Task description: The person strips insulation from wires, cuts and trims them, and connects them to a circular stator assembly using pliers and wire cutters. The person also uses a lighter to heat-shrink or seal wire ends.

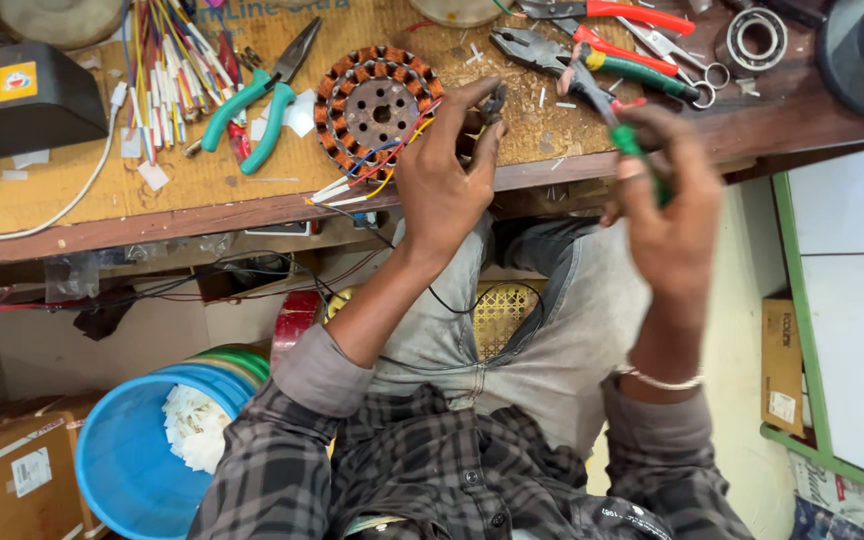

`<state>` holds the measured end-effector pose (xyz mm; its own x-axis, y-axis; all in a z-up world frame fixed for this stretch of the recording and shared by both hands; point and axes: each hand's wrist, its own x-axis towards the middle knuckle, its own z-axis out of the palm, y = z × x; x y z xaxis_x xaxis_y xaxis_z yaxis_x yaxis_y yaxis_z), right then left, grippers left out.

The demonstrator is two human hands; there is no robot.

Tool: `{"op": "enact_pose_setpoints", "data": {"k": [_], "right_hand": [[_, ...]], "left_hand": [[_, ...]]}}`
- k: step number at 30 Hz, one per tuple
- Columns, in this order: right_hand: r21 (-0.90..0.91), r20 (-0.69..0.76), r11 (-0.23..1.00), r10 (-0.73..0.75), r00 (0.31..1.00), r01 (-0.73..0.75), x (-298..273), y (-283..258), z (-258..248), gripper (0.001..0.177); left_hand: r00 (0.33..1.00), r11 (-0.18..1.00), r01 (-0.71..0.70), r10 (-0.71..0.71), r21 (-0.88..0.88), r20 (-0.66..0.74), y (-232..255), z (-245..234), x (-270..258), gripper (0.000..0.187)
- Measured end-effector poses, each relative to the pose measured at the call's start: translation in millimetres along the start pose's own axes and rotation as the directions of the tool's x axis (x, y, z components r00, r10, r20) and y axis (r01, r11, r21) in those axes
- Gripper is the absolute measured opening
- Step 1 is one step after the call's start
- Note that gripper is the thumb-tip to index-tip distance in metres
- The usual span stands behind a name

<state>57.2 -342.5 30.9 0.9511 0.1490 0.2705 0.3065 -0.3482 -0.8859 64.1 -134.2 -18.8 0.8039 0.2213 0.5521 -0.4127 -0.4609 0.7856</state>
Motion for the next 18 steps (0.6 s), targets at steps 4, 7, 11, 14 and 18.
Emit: {"op": "enact_pose_setpoints", "data": {"k": [4, 7, 11, 14, 18], "right_hand": [[-0.303, -0.087, 0.926, -0.263, 0.961, 0.227, -10, 4, 28, 0.026], [-0.334, -0.134, 0.919, -0.266, 0.955, 0.209, -10, 9, 36, 0.022], [-0.223, -0.172, 0.967, -0.160, 0.972, 0.120, -10, 12, 40, 0.024], [-0.223, -0.164, 0.967, -0.159, 0.974, 0.120, -10, 12, 41, 0.024], [-0.251, -0.134, 0.961, -0.158, 0.978, 0.120, -6, 7, 39, 0.022]], "left_hand": [[1.000, 1.000, -0.014, 0.014, 0.006, 0.013, -5, 1, -1, 0.041], [0.999, 1.000, 0.008, -0.008, -0.007, 0.039, -7, 0, -1, 0.040], [0.999, 1.000, 0.012, -0.012, 0.016, 0.051, -8, 1, 0, 0.040], [0.999, 0.999, -0.037, 0.036, 0.027, 0.031, -9, 1, -1, 0.041], [0.999, 1.000, -0.007, 0.006, 0.019, 0.046, -9, 1, -2, 0.041]]}}
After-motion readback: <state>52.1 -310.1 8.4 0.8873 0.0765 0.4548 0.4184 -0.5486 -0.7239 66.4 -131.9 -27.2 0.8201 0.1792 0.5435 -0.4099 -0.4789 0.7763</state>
